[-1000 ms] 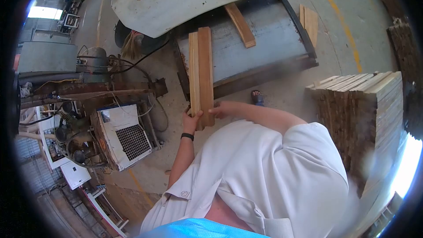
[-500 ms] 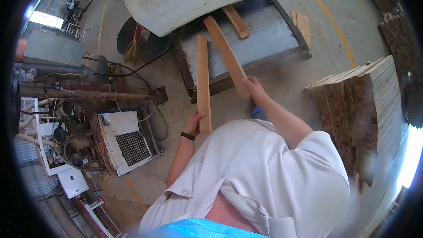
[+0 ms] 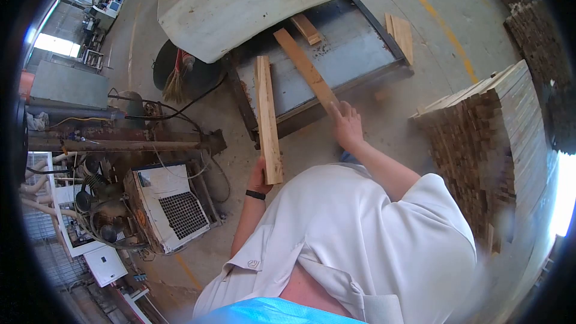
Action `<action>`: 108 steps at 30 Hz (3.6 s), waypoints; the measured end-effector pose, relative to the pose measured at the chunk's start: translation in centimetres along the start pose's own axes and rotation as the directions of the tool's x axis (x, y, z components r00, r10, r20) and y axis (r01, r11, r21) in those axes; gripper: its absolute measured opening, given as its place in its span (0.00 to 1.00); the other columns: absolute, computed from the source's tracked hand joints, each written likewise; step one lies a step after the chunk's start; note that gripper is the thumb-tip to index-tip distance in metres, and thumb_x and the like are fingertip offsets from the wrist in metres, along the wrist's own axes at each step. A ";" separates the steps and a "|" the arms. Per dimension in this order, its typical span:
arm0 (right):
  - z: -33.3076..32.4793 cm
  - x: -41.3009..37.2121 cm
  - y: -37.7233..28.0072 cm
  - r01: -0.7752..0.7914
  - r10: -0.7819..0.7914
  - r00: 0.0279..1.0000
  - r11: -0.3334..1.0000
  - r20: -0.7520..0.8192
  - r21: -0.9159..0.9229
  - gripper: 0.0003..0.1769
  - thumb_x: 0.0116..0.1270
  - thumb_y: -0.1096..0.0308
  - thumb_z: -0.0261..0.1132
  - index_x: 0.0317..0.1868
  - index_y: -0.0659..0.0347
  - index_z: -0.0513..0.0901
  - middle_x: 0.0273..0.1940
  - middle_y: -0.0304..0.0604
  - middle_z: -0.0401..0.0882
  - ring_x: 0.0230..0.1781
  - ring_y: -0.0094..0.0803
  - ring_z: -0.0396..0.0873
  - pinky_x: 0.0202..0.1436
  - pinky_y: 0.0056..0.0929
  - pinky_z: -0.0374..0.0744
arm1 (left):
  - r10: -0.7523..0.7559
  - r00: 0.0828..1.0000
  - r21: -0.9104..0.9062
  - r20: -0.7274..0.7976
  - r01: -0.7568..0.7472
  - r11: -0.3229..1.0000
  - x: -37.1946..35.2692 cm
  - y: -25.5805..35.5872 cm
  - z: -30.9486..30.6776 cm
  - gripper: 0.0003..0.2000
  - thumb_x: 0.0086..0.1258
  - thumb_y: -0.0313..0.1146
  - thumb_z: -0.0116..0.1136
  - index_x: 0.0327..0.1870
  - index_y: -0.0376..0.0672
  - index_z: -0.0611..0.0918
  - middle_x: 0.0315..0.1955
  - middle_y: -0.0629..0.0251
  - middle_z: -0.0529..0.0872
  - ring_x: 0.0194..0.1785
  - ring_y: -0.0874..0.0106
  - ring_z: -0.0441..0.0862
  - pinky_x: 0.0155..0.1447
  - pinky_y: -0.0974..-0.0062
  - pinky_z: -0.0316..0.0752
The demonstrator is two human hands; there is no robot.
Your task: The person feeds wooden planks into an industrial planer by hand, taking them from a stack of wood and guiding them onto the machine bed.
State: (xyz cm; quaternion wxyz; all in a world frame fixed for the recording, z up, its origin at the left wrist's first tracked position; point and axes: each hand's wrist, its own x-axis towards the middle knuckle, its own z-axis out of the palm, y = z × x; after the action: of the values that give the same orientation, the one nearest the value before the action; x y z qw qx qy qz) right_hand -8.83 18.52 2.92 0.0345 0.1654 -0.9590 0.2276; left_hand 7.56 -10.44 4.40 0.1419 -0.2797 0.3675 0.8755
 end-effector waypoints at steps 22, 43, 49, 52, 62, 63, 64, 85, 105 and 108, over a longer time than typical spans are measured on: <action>-0.6 10.0 1.9 0.391 -0.388 0.908 0.920 0.158 0.015 0.30 0.58 0.68 0.68 0.63 0.56 0.75 0.66 0.53 0.67 0.67 0.49 0.67 0.65 0.44 0.72 | 0.042 0.975 -0.038 -0.218 -0.052 0.998 2.5 1.3 2.8 0.28 0.74 0.51 0.56 0.65 0.38 0.72 0.53 0.58 0.82 0.51 0.63 0.83 0.55 0.64 0.80; 0.3 13.6 -4.8 0.469 -0.673 0.642 0.723 0.366 0.507 0.44 0.55 0.54 0.75 0.70 0.57 0.67 0.73 0.55 0.58 0.69 0.56 0.63 0.71 0.50 0.66 | 0.312 0.884 0.316 -0.349 -0.202 0.927 11.3 -0.7 4.7 0.29 0.75 0.43 0.59 0.69 0.32 0.69 0.62 0.57 0.77 0.62 0.70 0.76 0.66 0.73 0.70; -1.9 6.5 -4.9 0.273 -0.511 0.806 0.769 0.298 0.578 0.52 0.54 0.54 0.76 0.76 0.56 0.59 0.76 0.55 0.45 0.72 0.52 0.61 0.70 0.48 0.68 | 0.339 0.884 0.358 -0.322 -0.218 0.908 14.0 -1.4 7.5 0.27 0.76 0.46 0.56 0.67 0.33 0.72 0.59 0.57 0.80 0.60 0.71 0.78 0.62 0.74 0.73; 3.2 5.8 -3.0 -0.102 -0.131 0.959 0.666 0.250 0.739 0.46 0.63 0.53 0.71 0.75 0.58 0.58 0.72 0.54 0.58 0.70 0.44 0.66 0.66 0.43 0.73 | 0.167 0.956 0.144 -0.243 -0.134 0.980 13.3 -1.2 7.8 0.25 0.78 0.47 0.52 0.67 0.37 0.71 0.50 0.60 0.81 0.51 0.71 0.79 0.53 0.72 0.77; 1.6 7.9 -9.5 -0.794 -0.323 0.582 -0.030 0.746 0.607 0.31 0.70 0.54 0.64 0.63 0.69 0.71 0.53 0.50 0.80 0.52 0.35 0.80 0.56 0.34 0.78 | 0.037 0.897 -0.645 0.440 0.287 0.709 5.3 -1.2 6.7 0.24 0.77 0.45 0.47 0.69 0.44 0.70 0.44 0.61 0.80 0.41 0.67 0.76 0.48 0.71 0.76; 1.5 7.8 -10.2 -0.796 -0.326 0.579 -0.027 0.747 0.605 0.31 0.70 0.54 0.64 0.63 0.69 0.71 0.53 0.50 0.80 0.52 0.35 0.80 0.56 0.34 0.78 | 0.042 0.898 -0.648 0.437 0.282 0.708 5.1 -1.5 5.9 0.24 0.77 0.45 0.47 0.69 0.44 0.70 0.44 0.61 0.80 0.41 0.67 0.76 0.48 0.71 0.76; 1.5 7.8 -10.7 -0.791 -0.312 0.581 0.002 0.752 0.612 0.29 0.69 0.54 0.65 0.61 0.67 0.73 0.46 0.45 0.81 0.44 0.31 0.80 0.50 0.30 0.79 | 0.064 0.942 -0.579 0.328 0.147 0.802 5.1 -1.9 4.9 0.25 0.76 0.48 0.49 0.68 0.42 0.72 0.46 0.59 0.81 0.43 0.66 0.79 0.51 0.70 0.78; 0.2 -0.7 -8.8 0.717 -0.740 0.631 0.671 0.234 0.189 0.36 0.59 0.55 0.68 0.67 0.57 0.71 0.71 0.58 0.61 0.73 0.54 0.58 0.75 0.52 0.59 | 0.113 0.991 0.245 -0.077 -0.091 0.965 4.3 -5.8 2.0 0.33 0.72 0.42 0.63 0.73 0.37 0.65 0.56 0.57 0.79 0.55 0.65 0.82 0.55 0.68 0.82; 7.2 30.7 -6.3 0.360 -0.383 0.900 0.922 0.208 0.141 0.27 0.53 0.54 0.77 0.50 0.56 0.79 0.50 0.44 0.77 0.49 0.45 0.80 0.54 0.44 0.77 | 0.020 0.581 -0.123 -0.814 -0.206 0.971 -1.4 -19.2 2.2 0.26 0.73 0.41 0.61 0.66 0.38 0.71 0.50 0.55 0.83 0.48 0.66 0.84 0.51 0.69 0.81; 9.1 32.0 -5.5 0.269 -0.302 0.941 0.942 0.154 0.203 0.26 0.55 0.54 0.76 0.50 0.56 0.79 0.47 0.46 0.83 0.48 0.45 0.82 0.50 0.42 0.79 | -0.022 0.531 -0.202 -0.847 -0.285 0.937 -2.5 -24.1 3.9 0.26 0.73 0.39 0.60 0.67 0.38 0.71 0.50 0.56 0.83 0.45 0.67 0.84 0.49 0.70 0.81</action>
State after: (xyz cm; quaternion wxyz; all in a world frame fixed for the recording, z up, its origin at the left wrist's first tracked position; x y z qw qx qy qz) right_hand -37.09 0.12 1.65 -0.0361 0.3257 -0.8994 0.2892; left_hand 19.00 8.87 -5.52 -0.1654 -0.6539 0.2652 0.6890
